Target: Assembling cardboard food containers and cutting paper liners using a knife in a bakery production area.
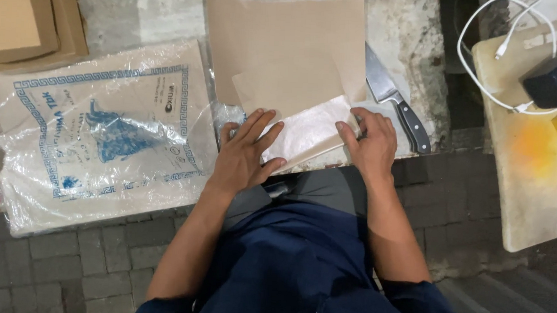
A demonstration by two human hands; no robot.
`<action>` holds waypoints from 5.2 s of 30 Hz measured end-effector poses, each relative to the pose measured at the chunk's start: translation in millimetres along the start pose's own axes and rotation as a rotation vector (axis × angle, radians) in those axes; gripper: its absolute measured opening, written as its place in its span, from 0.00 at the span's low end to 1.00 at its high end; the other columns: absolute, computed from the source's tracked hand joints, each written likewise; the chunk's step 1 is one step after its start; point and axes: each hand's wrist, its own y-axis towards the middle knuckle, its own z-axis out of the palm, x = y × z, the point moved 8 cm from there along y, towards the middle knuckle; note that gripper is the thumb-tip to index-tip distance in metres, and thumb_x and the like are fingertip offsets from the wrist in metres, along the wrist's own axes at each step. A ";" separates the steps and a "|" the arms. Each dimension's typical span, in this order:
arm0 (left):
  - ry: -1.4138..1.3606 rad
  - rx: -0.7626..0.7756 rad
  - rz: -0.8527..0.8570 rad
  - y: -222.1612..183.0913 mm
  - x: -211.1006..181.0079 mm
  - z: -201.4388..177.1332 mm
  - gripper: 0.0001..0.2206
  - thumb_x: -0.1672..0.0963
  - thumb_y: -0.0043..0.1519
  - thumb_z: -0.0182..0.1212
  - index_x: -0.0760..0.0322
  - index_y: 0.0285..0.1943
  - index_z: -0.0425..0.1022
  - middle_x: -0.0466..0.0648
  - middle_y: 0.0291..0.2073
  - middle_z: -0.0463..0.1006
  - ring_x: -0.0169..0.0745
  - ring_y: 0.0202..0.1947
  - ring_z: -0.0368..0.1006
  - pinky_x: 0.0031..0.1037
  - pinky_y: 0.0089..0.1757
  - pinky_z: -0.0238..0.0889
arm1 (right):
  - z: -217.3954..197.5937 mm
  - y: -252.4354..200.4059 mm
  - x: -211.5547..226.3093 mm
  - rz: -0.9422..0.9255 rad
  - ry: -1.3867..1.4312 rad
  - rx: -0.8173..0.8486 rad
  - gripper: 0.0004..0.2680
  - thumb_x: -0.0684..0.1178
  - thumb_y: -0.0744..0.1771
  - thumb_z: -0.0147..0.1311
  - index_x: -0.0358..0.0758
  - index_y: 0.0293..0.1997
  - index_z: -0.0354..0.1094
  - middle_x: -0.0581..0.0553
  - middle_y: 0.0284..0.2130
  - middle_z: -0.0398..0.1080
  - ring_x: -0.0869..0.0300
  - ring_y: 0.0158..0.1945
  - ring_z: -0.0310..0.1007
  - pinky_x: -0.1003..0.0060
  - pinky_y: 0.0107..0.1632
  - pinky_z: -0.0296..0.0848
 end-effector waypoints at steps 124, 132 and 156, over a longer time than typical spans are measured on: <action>0.132 -0.298 0.381 28.5 -85.0 15.4 0.20 0.47 0.63 0.61 0.57 0.58 0.75 0.54 0.56 0.74 0.59 0.61 0.65 0.53 0.53 0.55 | -57.7 -273.2 -60.4 0.770 0.803 0.644 0.08 0.46 0.68 0.50 0.36 0.29 0.66 0.43 0.12 0.67 0.59 0.14 0.67 0.65 0.24 0.68; 0.112 -0.292 0.359 28.9 -84.5 14.6 0.20 0.47 0.63 0.60 0.57 0.59 0.75 0.53 0.56 0.74 0.58 0.62 0.64 0.53 0.55 0.54 | -53.8 -278.7 -66.0 0.759 0.813 0.638 0.08 0.47 0.68 0.50 0.37 0.29 0.66 0.43 0.12 0.67 0.59 0.15 0.67 0.65 0.24 0.68; -0.009 -0.106 0.309 65.7 -96.9 9.7 0.26 0.42 0.63 0.56 0.57 0.64 0.70 0.56 0.64 0.65 0.62 0.68 0.53 0.67 0.58 0.38 | -60.9 -198.1 -5.6 0.815 0.690 0.677 0.11 0.49 0.68 0.51 0.38 0.26 0.63 0.40 0.11 0.69 0.57 0.13 0.69 0.64 0.21 0.70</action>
